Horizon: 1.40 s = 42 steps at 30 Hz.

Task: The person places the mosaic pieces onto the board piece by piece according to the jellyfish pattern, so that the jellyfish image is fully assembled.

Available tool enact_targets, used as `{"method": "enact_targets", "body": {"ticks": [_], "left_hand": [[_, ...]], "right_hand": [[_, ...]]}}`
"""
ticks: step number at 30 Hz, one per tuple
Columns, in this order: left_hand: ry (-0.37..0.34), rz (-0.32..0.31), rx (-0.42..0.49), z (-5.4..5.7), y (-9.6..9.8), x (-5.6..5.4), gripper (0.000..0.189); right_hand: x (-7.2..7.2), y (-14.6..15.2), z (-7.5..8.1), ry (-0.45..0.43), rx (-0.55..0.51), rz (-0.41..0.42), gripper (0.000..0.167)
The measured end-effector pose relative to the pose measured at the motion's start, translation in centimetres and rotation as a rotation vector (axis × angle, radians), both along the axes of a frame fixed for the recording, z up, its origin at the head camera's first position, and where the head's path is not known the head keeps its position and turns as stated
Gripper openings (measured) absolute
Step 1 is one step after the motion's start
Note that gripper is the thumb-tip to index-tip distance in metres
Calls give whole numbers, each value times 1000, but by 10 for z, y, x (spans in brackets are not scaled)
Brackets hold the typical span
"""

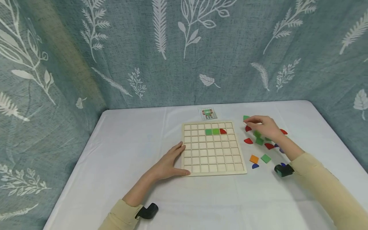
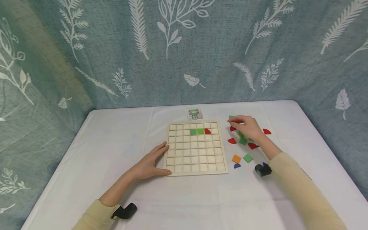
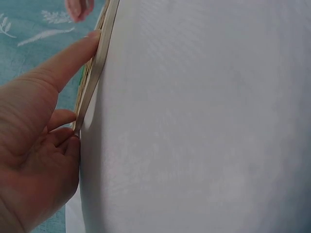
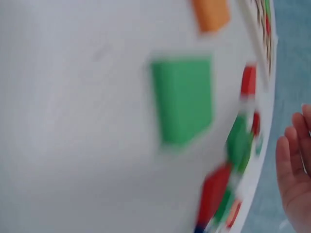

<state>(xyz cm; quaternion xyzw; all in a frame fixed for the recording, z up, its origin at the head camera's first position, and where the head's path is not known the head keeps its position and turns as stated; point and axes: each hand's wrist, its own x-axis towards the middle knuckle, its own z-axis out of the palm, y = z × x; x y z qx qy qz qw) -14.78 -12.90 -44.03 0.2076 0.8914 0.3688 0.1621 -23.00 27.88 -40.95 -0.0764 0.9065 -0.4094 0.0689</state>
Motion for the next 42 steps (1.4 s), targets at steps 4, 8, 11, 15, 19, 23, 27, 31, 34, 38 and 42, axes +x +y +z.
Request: {"method": "enact_targets", "body": {"ticks": [4, 8, 11, 15, 19, 23, 27, 31, 34, 38, 42], "left_hand": [[1, 1, 1, 1, -2, 1, 103], [1, -1, 2, 2, -3, 1, 103], [-2, -2, 7, 2, -3, 2, 103], [-8, -3, 12, 3, -3, 2, 103], [-6, -2, 13, 3, -3, 2, 103], [-2, -1, 17, 3, -3, 2, 103], [-2, 0, 17, 3, -3, 2, 103], [-4, -3, 18, 2, -3, 2, 103], [-4, -6, 20, 2, -3, 2, 103], [-1, -11, 18, 2, -3, 2, 102], [-1, -12, 5, 2, -2, 1, 103]], "right_hand": [[10, 22, -2, -17, 86, -47, 40], [17, 35, -8, -27, 174, -46, 37], [22, 38, -11, -10, 201, -21, 37], [29, 39, -12, 24, 233, 24, 37], [35, 36, -11, 56, 260, 65, 37], [39, 32, -10, 97, 270, 97, 32], [40, 29, -10, 109, 261, 96, 28], [37, 24, -11, 79, 203, 66, 27], [32, 13, -10, 60, 133, 57, 28], [24, -9, -9, 31, 54, 63, 28], [14, -35, -9, 7, -10, 92, 29]]}}
